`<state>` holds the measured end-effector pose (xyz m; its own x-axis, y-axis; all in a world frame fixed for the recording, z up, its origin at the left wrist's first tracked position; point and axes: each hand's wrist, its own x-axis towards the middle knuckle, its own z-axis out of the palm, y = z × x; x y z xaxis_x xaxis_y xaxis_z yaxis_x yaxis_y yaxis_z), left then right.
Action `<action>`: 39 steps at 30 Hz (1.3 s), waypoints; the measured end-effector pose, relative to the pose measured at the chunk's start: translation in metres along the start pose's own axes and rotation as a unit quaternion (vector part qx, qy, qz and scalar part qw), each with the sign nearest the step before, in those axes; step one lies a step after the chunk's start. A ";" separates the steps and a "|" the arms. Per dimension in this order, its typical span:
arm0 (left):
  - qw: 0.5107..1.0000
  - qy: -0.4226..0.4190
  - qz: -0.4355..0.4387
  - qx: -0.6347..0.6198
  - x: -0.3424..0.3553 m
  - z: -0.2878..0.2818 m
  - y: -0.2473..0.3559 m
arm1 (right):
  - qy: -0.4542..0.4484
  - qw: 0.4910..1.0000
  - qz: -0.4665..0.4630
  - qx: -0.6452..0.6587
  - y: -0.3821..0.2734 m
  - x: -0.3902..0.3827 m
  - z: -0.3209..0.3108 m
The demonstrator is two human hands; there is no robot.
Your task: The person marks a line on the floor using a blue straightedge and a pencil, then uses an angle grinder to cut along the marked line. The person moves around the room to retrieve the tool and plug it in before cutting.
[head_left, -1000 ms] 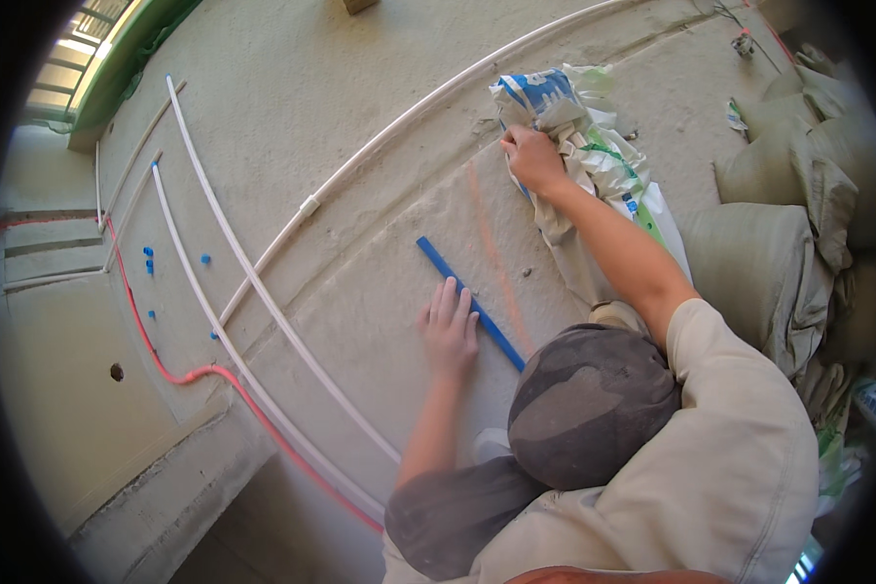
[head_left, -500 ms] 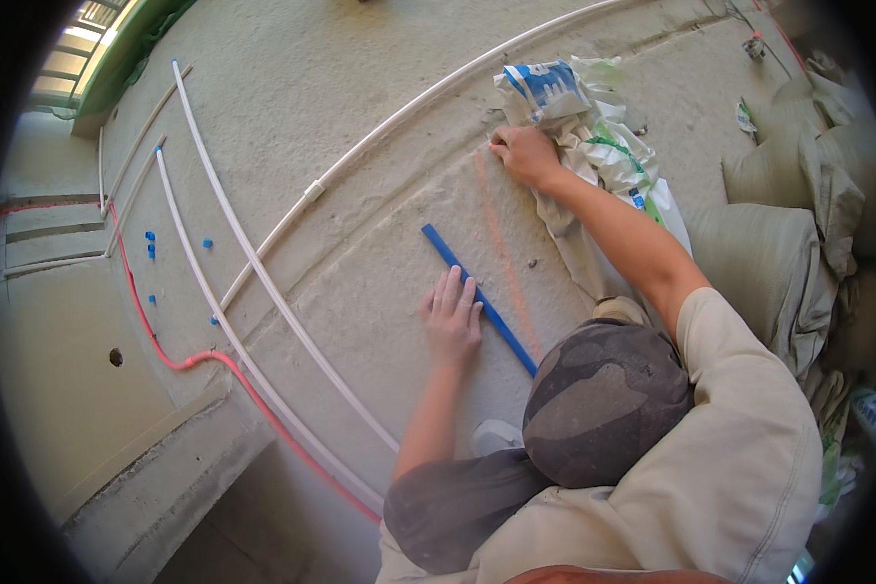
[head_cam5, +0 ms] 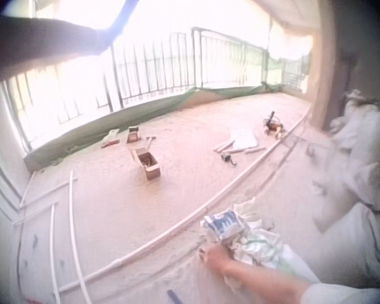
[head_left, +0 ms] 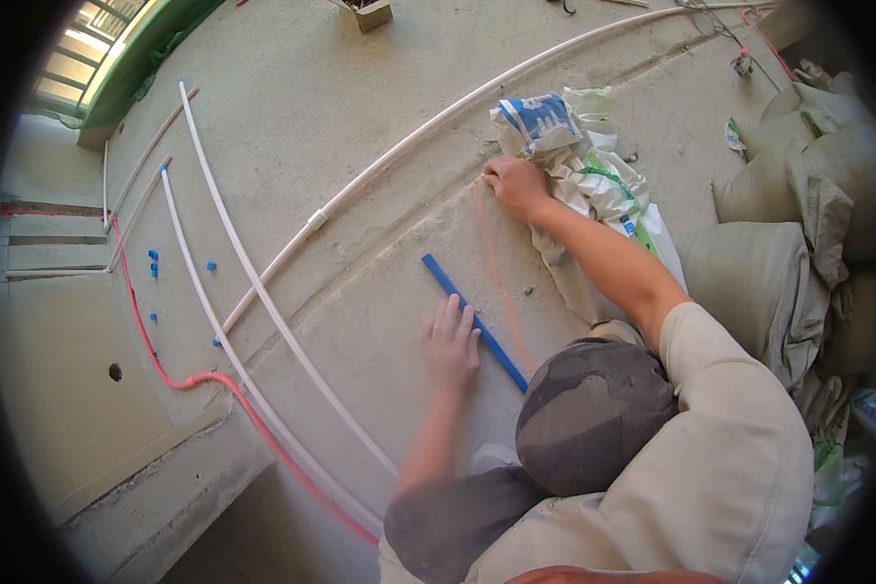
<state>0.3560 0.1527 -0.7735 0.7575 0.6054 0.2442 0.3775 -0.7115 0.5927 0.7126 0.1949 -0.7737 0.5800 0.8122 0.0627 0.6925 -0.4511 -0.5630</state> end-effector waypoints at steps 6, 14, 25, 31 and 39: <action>1.000 0.013 0.024 0.003 0.002 0.003 -0.008 | -0.010 1.000 -0.005 -0.016 0.000 0.003 0.000; 1.000 0.004 0.017 0.013 0.000 0.001 -0.007 | -0.035 0.999 0.035 -0.010 -0.005 0.003 -0.004; 1.000 0.001 0.001 0.004 0.001 -0.004 0.001 | -0.012 1.000 0.020 0.017 -0.003 -0.006 -0.005; 1.000 0.003 0.001 0.010 0.003 -0.004 0.001 | -0.008 1.000 0.011 0.003 0.001 0.001 0.001; 1.000 0.005 -0.001 0.006 0.000 0.001 -0.005 | -0.056 0.992 -0.088 -0.073 -0.003 -0.031 0.002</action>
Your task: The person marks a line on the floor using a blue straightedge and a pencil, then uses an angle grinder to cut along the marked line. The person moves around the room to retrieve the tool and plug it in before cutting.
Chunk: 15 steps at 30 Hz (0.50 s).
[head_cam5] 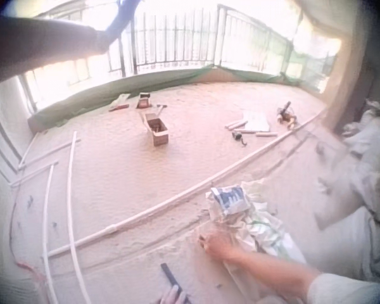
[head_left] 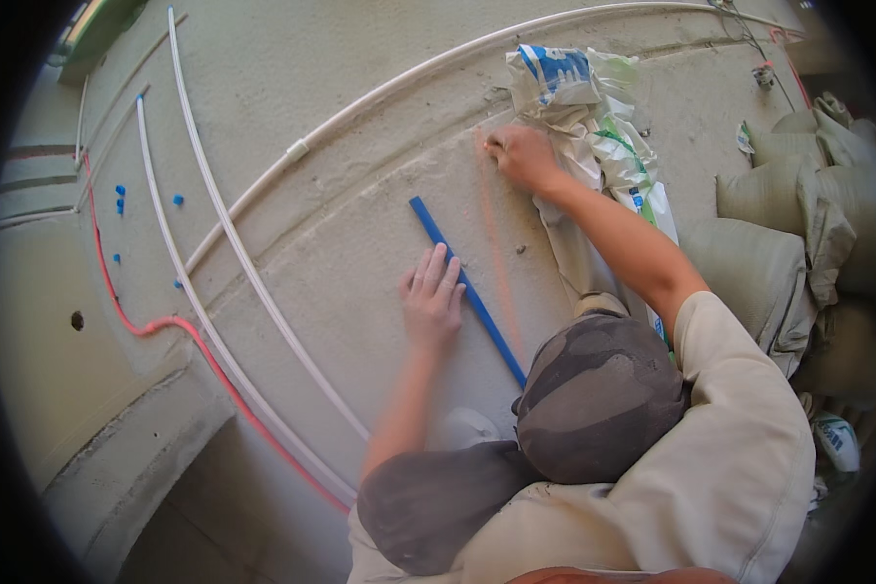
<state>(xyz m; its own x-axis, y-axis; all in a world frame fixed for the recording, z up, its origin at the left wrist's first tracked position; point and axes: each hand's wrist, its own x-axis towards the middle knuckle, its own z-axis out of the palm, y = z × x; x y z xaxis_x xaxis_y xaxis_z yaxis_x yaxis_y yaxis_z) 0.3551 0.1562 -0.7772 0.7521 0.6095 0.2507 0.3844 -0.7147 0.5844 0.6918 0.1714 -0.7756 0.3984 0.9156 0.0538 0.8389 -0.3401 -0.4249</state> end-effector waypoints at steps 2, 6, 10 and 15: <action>1.000 -0.004 0.003 0.001 -0.001 0.002 -0.002 | -0.065 0.997 -0.034 -0.014 -0.009 -0.038 -0.005; 1.000 -0.002 0.005 0.007 -0.001 0.002 -0.003 | -0.062 0.995 -0.075 0.014 -0.010 -0.058 -0.009; 1.000 -0.006 0.006 0.005 0.001 -0.001 -0.001 | 0.082 0.995 -0.051 0.025 0.017 0.019 -0.001; 1.000 -0.010 -0.001 -0.004 0.000 -0.001 -0.003 | -0.005 1.000 -0.027 -0.005 0.016 0.005 0.008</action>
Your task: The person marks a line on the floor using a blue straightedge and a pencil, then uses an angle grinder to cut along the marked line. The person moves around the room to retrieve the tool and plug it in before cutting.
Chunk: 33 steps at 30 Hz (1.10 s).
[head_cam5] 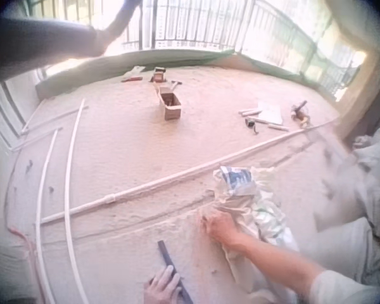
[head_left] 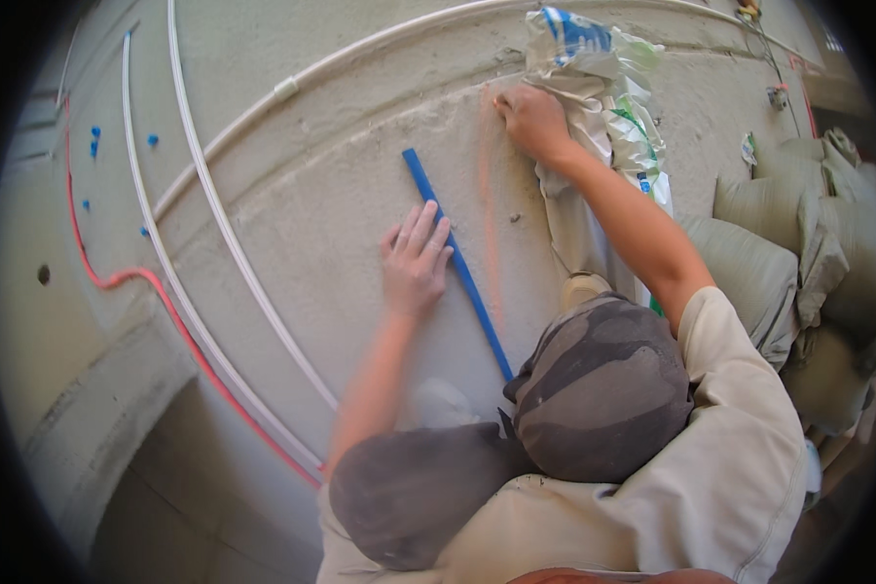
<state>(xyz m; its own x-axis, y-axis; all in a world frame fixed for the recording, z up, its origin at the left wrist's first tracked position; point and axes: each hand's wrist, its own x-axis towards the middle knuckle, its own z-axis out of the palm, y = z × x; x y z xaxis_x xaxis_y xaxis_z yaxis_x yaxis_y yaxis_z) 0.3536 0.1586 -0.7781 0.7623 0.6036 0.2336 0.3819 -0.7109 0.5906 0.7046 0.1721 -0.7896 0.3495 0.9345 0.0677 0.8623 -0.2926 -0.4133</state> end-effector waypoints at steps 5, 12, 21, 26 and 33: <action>1.000 0.003 -0.011 -0.002 -0.003 0.003 -0.003 | -0.086 0.992 -0.086 0.017 -0.056 -0.117 -0.015; 1.000 0.009 -0.019 0.006 -0.002 0.001 0.000 | -0.046 0.989 -0.141 -0.011 -0.045 -0.077 -0.019; 1.000 0.010 -0.024 0.008 -0.006 0.003 -0.002 | -0.159 0.972 -0.175 0.013 -0.072 -0.194 -0.019; 1.000 0.000 -0.026 0.005 -0.003 0.001 -0.001 | -0.128 0.966 -0.220 0.040 -0.072 -0.181 -0.017; 1.000 0.015 -0.009 0.007 0.000 -0.001 0.000 | 0.052 0.995 -0.056 -0.069 -0.008 0.040 -0.016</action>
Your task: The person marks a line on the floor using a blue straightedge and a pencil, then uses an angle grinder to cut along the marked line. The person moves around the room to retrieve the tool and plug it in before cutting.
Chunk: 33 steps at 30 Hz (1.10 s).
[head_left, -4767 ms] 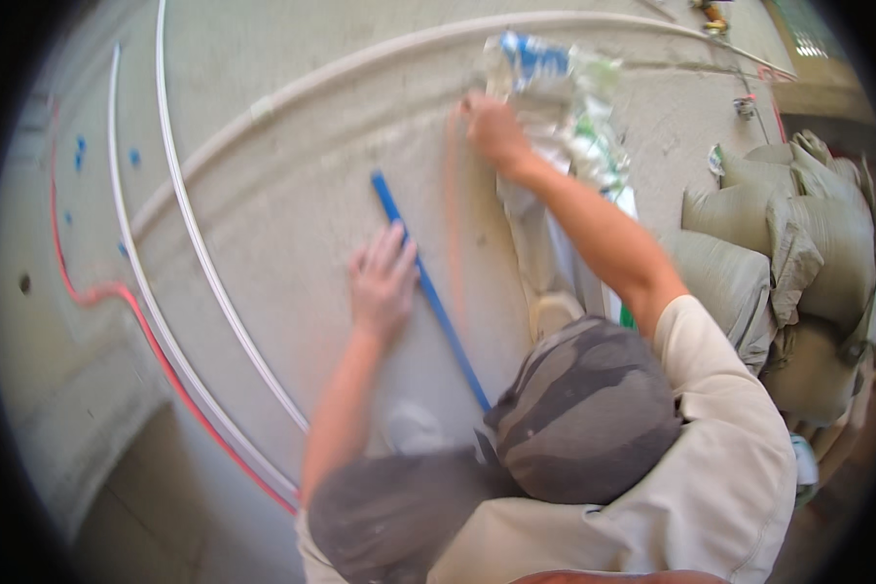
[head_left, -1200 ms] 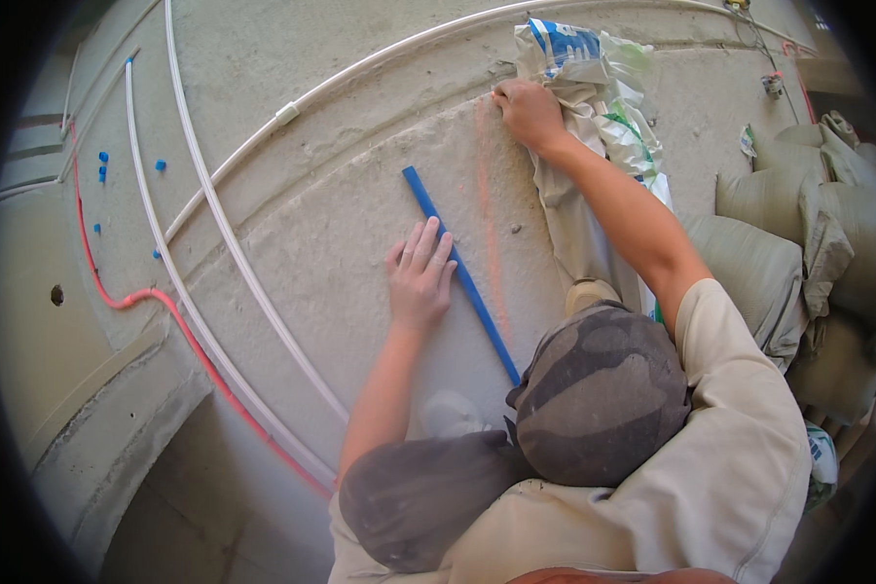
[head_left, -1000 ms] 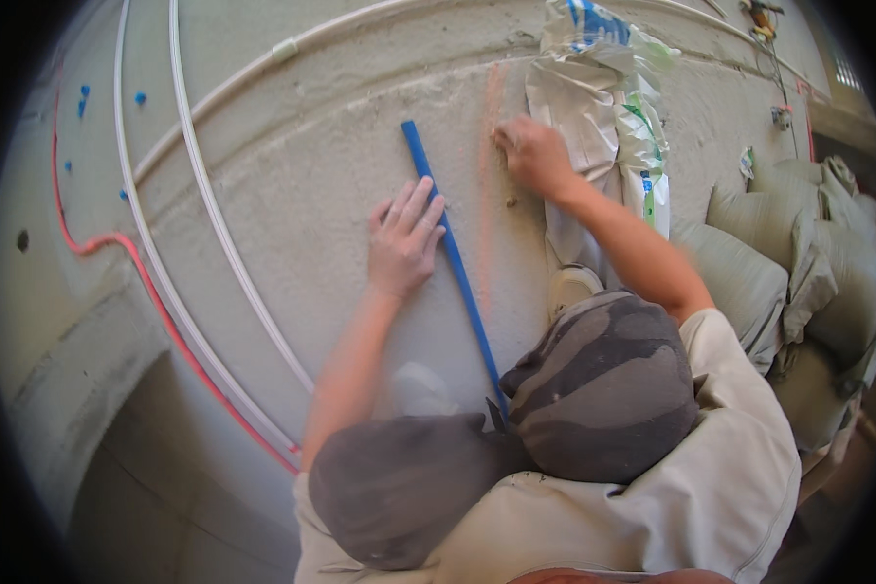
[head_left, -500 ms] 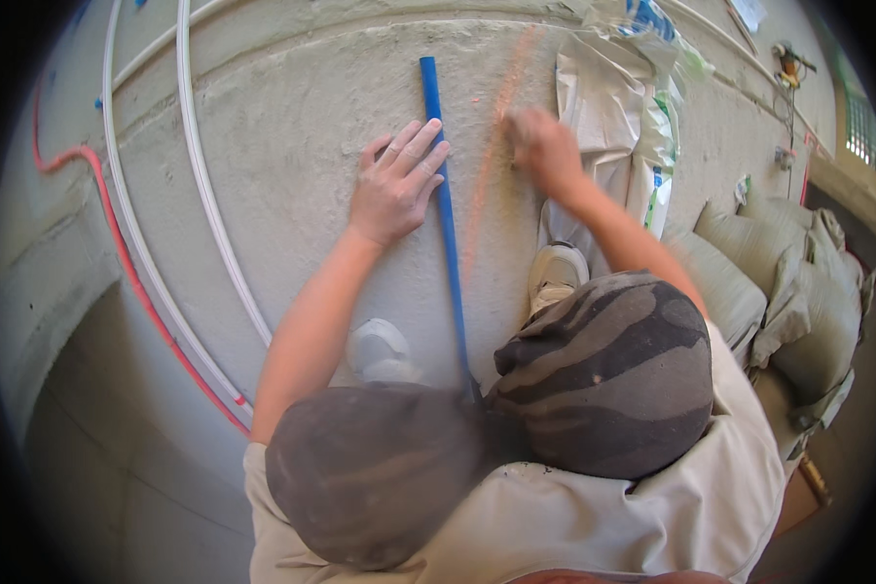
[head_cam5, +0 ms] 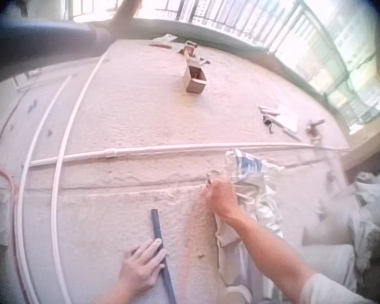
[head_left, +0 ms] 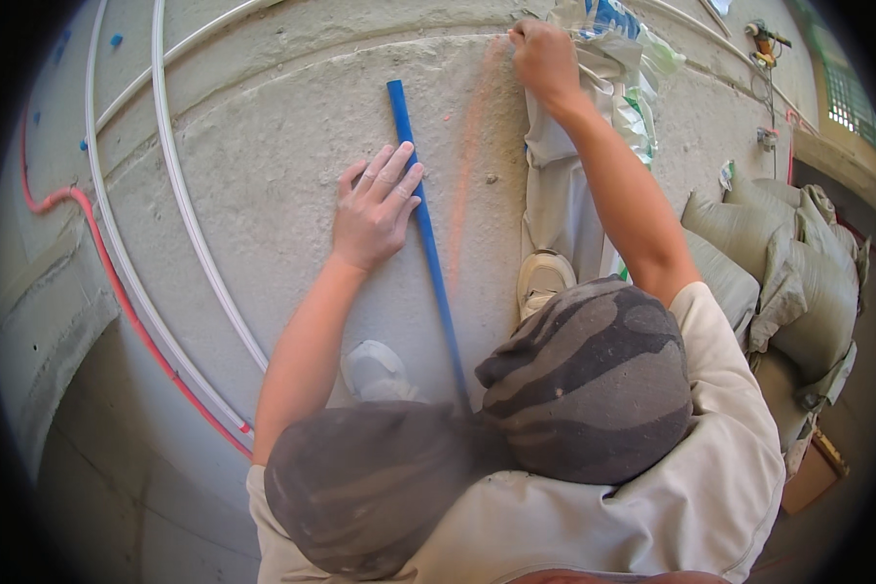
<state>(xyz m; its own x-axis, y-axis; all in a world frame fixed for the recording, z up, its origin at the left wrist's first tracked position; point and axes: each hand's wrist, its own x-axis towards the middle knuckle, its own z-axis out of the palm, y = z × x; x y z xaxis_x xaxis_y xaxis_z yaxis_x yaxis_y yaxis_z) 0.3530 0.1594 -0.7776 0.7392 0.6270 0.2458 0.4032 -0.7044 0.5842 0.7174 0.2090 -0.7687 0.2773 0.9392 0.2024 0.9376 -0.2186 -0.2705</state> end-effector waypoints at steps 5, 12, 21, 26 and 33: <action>1.000 -0.005 -0.013 -0.005 -0.003 0.001 0.000 | -0.026 0.998 -0.041 0.027 -0.013 -0.026 0.003; 1.000 0.005 -0.010 0.002 -0.005 0.002 -0.001 | -0.204 0.970 -0.096 0.092 -0.079 -0.185 -0.029; 1.000 0.002 -0.008 0.005 -0.006 0.004 -0.001 | -0.178 0.972 -0.093 0.124 -0.076 -0.186 -0.030; 1.000 0.013 0.001 0.006 -0.008 0.006 -0.004 | -0.307 0.926 -0.168 0.144 -0.108 -0.286 -0.055; 1.000 -0.007 -0.010 -0.008 -0.005 0.005 -0.002 | -0.141 0.982 -0.064 0.111 -0.065 -0.178 -0.023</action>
<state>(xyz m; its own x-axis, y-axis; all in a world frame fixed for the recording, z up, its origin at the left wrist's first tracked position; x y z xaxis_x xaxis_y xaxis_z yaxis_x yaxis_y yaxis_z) 0.3510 0.1562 -0.7840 0.7392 0.6354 0.2232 0.4089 -0.6869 0.6008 0.6116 0.0503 -0.7655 0.0613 0.9980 -0.0129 0.8835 -0.0602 -0.4646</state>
